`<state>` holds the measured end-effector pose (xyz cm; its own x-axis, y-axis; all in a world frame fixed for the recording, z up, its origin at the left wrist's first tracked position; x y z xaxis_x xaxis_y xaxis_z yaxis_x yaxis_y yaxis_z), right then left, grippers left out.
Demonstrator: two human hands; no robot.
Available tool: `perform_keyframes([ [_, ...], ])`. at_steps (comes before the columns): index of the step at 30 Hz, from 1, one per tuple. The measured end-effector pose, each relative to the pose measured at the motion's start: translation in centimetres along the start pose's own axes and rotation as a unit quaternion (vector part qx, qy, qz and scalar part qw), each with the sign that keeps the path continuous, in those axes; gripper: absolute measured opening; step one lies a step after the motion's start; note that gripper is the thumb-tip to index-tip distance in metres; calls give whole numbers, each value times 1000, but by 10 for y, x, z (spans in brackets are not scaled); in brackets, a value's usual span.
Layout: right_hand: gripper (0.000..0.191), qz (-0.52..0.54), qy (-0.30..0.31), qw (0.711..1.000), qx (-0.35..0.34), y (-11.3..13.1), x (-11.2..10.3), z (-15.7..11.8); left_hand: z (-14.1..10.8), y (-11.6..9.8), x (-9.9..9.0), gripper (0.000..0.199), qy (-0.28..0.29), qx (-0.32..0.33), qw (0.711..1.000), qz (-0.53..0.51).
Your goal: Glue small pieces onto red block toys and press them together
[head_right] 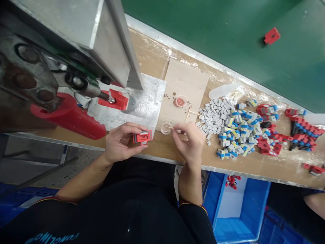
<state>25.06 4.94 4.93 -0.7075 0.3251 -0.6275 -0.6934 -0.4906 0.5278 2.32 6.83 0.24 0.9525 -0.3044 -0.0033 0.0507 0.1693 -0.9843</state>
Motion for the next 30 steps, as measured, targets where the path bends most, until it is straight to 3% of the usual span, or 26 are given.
perform_keyframes([
  [3, 16, -13, 25, 1000, -12, 2, -1, 1, 0, 0, 0, 43, -2, 6, 1000, 7],
  [8, 13, 82, -140, 987, -13, 19, -14, -1, -1, 2, 2, 43, 3, 3, 1000, -6],
  [10, 15, 124, -164, 978, -30, 29, -9, 0, -2, 4, 3, 42, 6, -9, 1000, -10],
  [17, 12, 177, -119, 977, -29, 43, 19, 4, -6, 6, 3, 42, 18, -25, 999, -12],
  [30, 12, 198, -97, 975, -23, 44, 23, 2, -5, 4, 3, 42, 22, -16, 1000, -9],
])
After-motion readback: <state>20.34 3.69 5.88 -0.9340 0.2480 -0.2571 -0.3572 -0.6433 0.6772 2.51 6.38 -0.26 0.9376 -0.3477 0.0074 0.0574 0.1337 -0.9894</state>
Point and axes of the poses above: each hand's wrist, its own z-axis towards the middle knuckle, its own x-axis out of the palm, y = z × x, the point moved 4 cm from there along z, towards the middle knuckle, and after that the axes turned 13 degrees about -x, right-handed, at the moved point
